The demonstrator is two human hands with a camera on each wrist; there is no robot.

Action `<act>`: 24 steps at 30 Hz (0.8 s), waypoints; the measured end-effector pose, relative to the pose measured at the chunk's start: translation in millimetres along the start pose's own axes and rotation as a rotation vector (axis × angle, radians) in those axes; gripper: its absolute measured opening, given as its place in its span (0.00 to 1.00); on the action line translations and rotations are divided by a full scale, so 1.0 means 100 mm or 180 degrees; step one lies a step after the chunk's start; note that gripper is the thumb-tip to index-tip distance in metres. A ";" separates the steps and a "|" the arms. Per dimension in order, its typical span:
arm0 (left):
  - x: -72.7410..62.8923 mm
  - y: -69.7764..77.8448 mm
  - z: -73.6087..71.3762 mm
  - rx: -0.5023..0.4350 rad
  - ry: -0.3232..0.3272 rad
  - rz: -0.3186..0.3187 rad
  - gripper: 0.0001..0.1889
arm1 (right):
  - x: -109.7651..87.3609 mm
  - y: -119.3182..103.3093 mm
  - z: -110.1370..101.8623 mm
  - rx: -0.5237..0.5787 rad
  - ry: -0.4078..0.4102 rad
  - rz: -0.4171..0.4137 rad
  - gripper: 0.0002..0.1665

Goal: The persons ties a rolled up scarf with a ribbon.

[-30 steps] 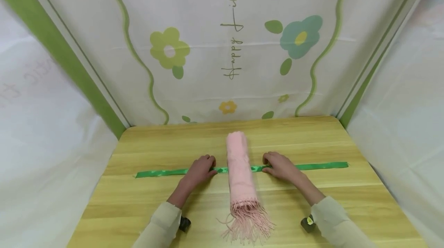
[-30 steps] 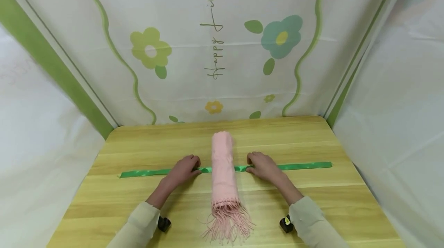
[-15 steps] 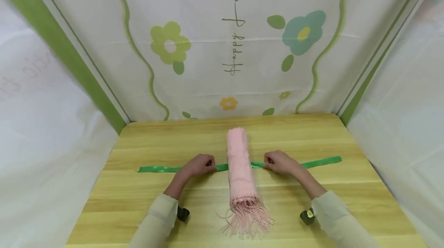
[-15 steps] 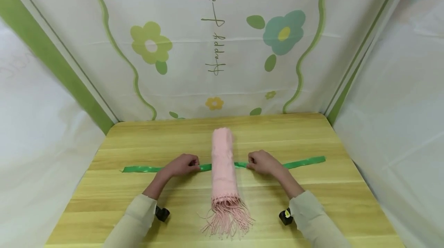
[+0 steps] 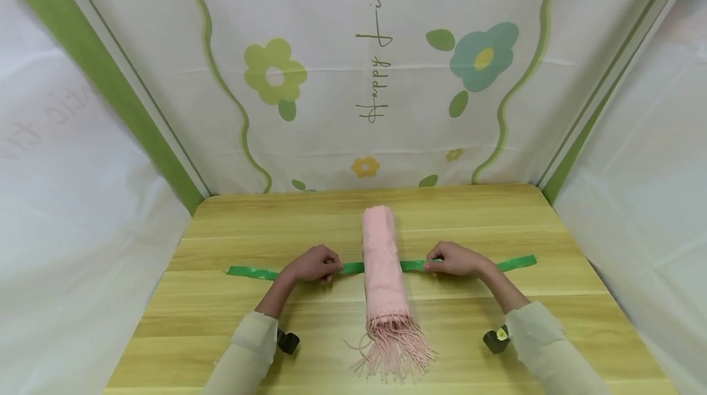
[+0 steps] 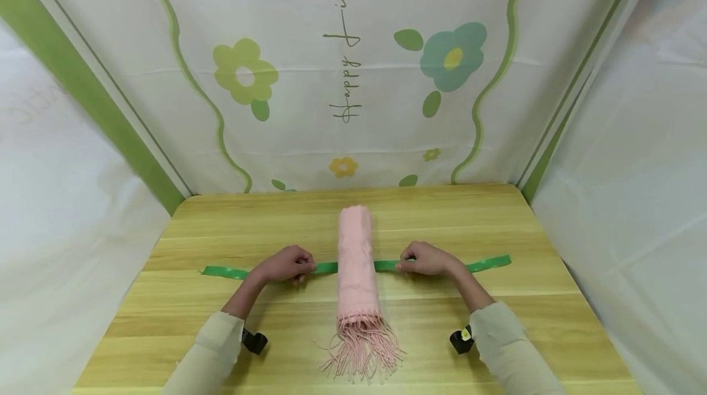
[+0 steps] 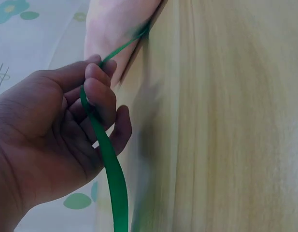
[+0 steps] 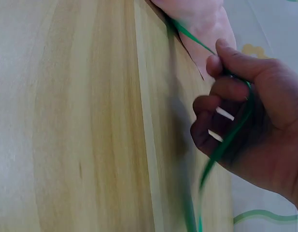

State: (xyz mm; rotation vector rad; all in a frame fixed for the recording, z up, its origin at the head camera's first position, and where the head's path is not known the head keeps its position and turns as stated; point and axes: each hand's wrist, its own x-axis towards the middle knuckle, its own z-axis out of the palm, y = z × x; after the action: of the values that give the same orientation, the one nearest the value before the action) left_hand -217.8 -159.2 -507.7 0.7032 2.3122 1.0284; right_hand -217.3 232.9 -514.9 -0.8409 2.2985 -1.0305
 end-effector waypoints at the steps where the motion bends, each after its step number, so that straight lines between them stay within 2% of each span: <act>1: 0.00 0.00 0.00 -0.0051 0.0008 -0.0001 0.16 | 0.00 0.01 0.00 0.0083 -0.0026 -0.0025 0.23; 6: -0.01 0.03 0.00 -0.0367 0.0051 0.0035 0.17 | 0.00 0.01 -0.02 0.0550 -0.0007 -0.0090 0.21; 14: 0.00 0.08 0.02 -0.0795 0.0225 0.0124 0.18 | -0.02 -0.07 -0.08 0.1159 0.0378 -0.0100 0.26; 19: 0.02 0.14 0.06 -0.1021 0.0378 0.0140 0.19 | -0.01 -0.11 -0.08 0.1374 0.0567 -0.0171 0.24; 24: 0.04 0.15 0.08 -0.1036 0.0551 0.0063 0.18 | 0.01 -0.16 -0.05 0.1482 0.0748 -0.0195 0.21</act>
State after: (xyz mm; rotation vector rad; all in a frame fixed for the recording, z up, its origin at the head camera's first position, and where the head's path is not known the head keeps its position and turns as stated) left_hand -212.6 -144.0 -502.0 0.5245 2.2040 1.4826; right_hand -215.8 225.7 -499.3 -0.6257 2.0843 -1.6826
